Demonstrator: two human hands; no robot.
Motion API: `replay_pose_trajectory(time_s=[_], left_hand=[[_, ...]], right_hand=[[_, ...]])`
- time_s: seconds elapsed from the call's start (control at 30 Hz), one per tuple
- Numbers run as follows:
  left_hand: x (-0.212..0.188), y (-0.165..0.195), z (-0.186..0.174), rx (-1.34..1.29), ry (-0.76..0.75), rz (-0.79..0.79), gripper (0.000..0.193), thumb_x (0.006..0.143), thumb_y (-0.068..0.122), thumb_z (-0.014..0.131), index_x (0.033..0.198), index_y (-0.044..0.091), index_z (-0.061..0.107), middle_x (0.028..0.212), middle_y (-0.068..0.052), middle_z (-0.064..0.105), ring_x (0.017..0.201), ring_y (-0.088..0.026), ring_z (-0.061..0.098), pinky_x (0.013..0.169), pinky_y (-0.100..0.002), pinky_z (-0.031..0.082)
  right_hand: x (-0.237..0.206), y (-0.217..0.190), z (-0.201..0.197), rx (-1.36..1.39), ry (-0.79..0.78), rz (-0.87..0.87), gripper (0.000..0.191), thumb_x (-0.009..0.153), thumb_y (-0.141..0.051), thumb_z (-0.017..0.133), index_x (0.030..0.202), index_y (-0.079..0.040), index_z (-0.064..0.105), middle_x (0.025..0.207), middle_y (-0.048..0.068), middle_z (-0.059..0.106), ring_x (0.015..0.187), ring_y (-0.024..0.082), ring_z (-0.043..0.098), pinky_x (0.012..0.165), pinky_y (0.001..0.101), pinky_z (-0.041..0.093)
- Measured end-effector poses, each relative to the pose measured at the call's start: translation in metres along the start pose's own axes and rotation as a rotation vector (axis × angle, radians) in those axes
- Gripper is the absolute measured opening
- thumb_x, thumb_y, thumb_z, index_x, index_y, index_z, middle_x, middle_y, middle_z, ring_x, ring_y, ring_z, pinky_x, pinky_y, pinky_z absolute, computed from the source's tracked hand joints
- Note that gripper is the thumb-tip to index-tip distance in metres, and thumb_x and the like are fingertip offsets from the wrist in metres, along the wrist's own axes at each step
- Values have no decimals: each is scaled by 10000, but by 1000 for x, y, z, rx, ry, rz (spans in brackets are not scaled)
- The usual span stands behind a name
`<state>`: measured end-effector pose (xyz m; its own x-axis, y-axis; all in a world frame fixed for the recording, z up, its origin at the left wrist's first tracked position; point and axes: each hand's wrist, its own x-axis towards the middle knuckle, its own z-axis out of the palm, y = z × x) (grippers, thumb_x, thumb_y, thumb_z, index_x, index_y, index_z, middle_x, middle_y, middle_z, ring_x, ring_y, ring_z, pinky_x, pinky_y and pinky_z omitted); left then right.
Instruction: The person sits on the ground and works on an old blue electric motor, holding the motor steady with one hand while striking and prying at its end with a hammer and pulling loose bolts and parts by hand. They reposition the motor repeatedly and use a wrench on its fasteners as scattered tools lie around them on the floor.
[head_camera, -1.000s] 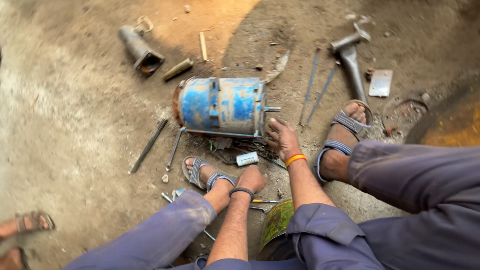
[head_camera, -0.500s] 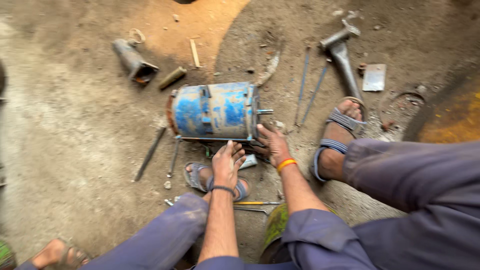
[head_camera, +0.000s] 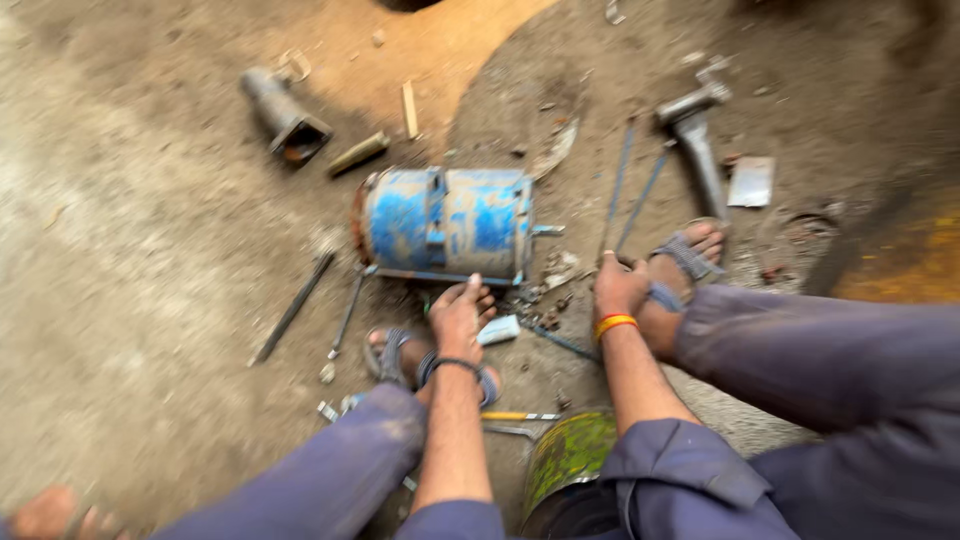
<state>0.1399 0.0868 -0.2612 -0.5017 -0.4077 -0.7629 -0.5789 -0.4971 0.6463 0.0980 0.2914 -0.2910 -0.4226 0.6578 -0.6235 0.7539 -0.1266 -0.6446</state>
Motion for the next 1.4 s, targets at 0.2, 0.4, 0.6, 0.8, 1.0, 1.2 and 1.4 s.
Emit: replay_pose_trajectory(time_s=[0.2, 0.4, 0.6, 0.8, 1.0, 1.2, 1.4], left_hand=[[10, 6, -7, 87, -29, 2, 153, 890, 146, 789, 906, 13, 715, 794, -67, 726, 610, -117, 663, 509, -256, 534], [26, -6, -9, 46, -67, 35, 170, 873, 135, 811, 851, 3, 706, 730, -56, 711, 568, -109, 632, 500, -247, 511], [37, -14, -16, 45, -77, 14, 160, 864, 121, 812, 833, 10, 701, 729, -50, 712, 577, -98, 637, 505, -238, 518], [34, -9, -16, 86, -81, -2, 160, 866, 104, 809, 821, -1, 698, 729, -69, 718, 578, -112, 642, 510, -245, 512], [26, 0, -14, 103, -100, 49, 171, 871, 119, 803, 806, 8, 689, 727, -71, 719, 578, -121, 650, 505, -261, 528], [10, 2, -7, 145, -60, 170, 204, 910, 157, 785, 798, 17, 686, 721, -59, 700, 579, -118, 632, 501, -257, 513], [-7, 9, -3, 156, -20, 148, 157, 908, 157, 771, 838, 33, 707, 752, -37, 714, 599, -97, 646, 502, -244, 523]], right_hand=[[84, -29, 10, -319, 113, -597, 440, 816, -340, 793, 1091, -21, 663, 1043, 204, 747, 996, 377, 724, 910, 481, 551], [174, -79, 20, -949, 221, -142, 697, 865, -266, 736, 1439, -42, 411, 1442, 308, 455, 1338, 522, 425, 1074, 614, 381], [178, -72, 5, -1092, 108, -233, 700, 822, -291, 767, 1433, -61, 514, 1352, 244, 591, 1252, 433, 564, 1057, 619, 405], [176, -97, 2, -356, -437, -30, 347, 889, -242, 782, 1093, 32, 721, 904, 127, 663, 803, 245, 643, 704, 381, 536], [32, -54, -5, 200, -322, -412, 232, 902, -173, 769, 965, -9, 617, 723, 13, 612, 562, 143, 586, 480, 300, 497], [-55, -46, -27, 530, -472, -189, 242, 939, -196, 719, 982, -70, 517, 746, 51, 580, 513, 163, 565, 438, 353, 528], [-95, -6, -34, 432, -454, 185, 379, 1032, -461, 503, 952, -93, 464, 715, 56, 515, 475, 200, 542, 391, 379, 482]])
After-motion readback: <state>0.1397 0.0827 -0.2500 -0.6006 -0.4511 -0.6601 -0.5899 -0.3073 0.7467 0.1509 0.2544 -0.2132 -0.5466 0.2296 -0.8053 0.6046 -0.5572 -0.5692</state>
